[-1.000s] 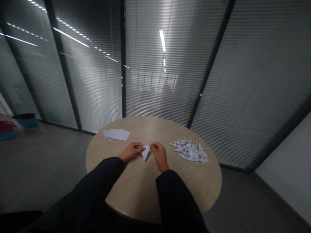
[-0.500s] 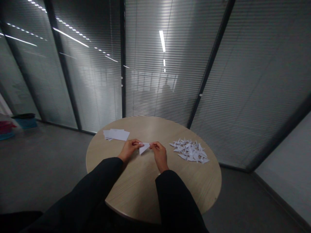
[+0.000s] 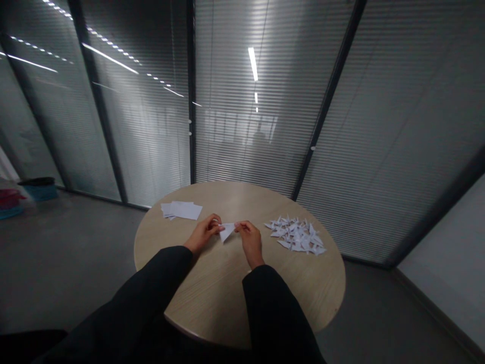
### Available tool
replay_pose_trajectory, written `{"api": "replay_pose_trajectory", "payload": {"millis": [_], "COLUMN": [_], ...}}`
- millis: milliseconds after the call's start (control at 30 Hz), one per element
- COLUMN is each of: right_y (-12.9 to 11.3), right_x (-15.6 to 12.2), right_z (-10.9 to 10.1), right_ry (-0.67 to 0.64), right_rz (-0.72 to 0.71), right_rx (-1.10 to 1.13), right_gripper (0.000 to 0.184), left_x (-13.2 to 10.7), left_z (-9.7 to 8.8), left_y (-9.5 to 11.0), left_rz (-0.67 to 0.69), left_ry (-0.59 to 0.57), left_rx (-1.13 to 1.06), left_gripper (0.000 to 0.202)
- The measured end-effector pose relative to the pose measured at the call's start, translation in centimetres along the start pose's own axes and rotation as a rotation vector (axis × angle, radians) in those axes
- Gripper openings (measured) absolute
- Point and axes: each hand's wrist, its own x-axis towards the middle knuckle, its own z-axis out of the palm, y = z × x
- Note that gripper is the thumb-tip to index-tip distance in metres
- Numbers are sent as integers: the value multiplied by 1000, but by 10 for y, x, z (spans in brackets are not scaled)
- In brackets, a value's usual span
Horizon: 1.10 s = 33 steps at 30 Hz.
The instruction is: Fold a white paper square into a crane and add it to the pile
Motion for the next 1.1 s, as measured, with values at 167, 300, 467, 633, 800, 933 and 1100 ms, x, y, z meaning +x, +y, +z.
{"api": "replay_pose_trajectory", "payload": {"millis": [167, 300, 467, 633, 800, 933, 1100], "right_y": [-4, -5, -6, -9, -9, -8, -8], "right_x": [-1, -1, -1, -1, -1, -1, -2], "right_z": [1, 1, 1, 2, 3, 3, 3], "right_ry": [-5, 4, 23, 24, 39, 42, 24], "right_rz": [-5, -7, -7, -7, 26, 23, 33], "right_rx": [-20, -33, -43, -35, -1, 45, 96], "right_gripper": [24, 24, 24, 21, 21, 21, 22], "left_x": [3, 5, 5, 4, 2, 3, 6], "left_z": [-1, -2, -3, -2, -1, 3, 6], "left_y": [-6, -4, -2, 0, 4, 3, -3], "left_rz": [-29, -53, -77, -78, -44, -105, -121], "left_ry": [55, 85, 117, 76, 78, 79, -28], "left_rx": [27, 61, 16, -86, -91, -134, -64], "left_gripper": [26, 28, 31, 33, 48, 64, 48]}}
